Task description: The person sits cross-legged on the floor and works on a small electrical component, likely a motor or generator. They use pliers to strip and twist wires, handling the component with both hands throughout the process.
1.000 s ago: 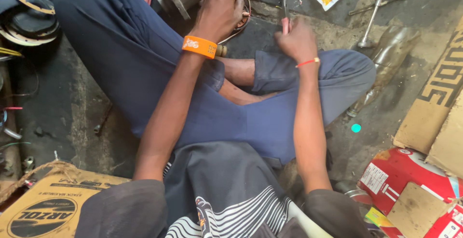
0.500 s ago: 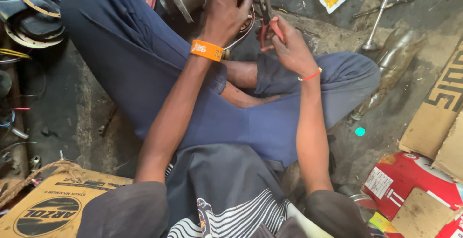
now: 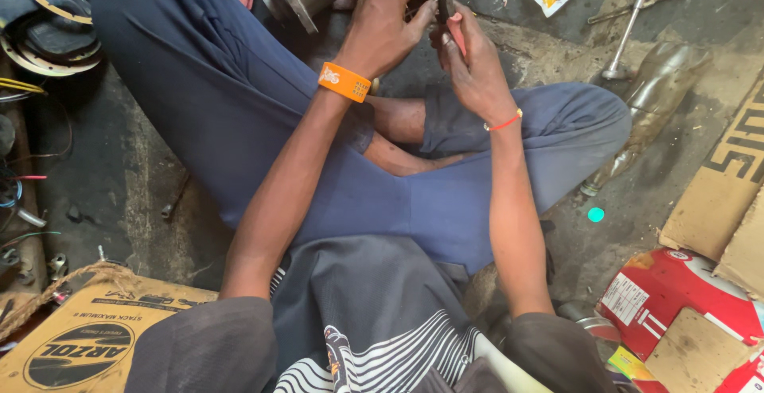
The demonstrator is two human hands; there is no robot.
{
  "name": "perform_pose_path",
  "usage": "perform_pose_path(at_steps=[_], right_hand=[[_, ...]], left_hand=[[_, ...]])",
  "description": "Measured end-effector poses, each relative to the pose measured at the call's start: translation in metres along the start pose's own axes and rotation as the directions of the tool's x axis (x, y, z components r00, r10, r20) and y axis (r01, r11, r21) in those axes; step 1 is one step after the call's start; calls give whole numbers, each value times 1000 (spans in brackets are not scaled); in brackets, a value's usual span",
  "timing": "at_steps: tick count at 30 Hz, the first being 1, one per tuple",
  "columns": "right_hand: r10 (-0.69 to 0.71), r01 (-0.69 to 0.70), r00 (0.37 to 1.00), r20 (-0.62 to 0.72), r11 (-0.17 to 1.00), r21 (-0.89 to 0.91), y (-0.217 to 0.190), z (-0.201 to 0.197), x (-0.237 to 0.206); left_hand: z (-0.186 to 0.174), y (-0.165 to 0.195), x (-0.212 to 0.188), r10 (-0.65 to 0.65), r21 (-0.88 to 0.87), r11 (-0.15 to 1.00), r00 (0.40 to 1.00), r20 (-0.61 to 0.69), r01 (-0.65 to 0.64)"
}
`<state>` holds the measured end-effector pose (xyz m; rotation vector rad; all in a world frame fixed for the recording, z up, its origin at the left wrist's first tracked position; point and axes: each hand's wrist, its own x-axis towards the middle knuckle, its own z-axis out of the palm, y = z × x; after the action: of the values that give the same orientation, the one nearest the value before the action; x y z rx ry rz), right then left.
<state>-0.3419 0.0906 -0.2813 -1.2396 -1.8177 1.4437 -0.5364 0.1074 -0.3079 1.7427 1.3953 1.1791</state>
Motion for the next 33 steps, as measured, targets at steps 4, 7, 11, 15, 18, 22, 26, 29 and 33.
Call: perform_pose_path(at_steps=[4, 7, 11, 15, 18, 22, 26, 29, 33], right_hand=[[-12, 11, 1000, 17, 999, 50, -3, 3, 1], [17, -18, 1000, 18, 999, 51, -4, 5, 2], [16, -18, 1000, 23, 992, 129, -4, 7, 3], [29, -30, 999, 16, 997, 66, -4, 8, 4], [-108, 108, 994, -14, 994, 15, -3, 9, 5], [-163, 163, 986, -45, 986, -19, -1, 10, 5], [-182, 172, 981, -66, 976, -132, 1, 9, 4], [-198, 187, 978, -70, 972, -139, 2, 9, 4], [-215, 188, 973, -85, 951, -247, 4, 7, 3]], left_hand=[[0, 2, 0, 94, 4, 996, 993, -74, -94], [0, 3, 0, 117, -31, 992, 986, -115, -121], [1, 2, 0, 65, -81, 994, 991, -117, -75], [2, -1, 1, 90, -36, 995, 990, -110, -95], [3, -4, 1, -4, -169, 986, 997, -77, -9], [5, -10, 3, -168, -371, 912, 984, 56, 176], [8, -15, 5, -281, -712, 592, 925, 257, 377], [10, -18, 6, -330, -801, 380, 876, 351, 463], [12, -20, 6, -269, -801, 425, 904, 333, 422]])
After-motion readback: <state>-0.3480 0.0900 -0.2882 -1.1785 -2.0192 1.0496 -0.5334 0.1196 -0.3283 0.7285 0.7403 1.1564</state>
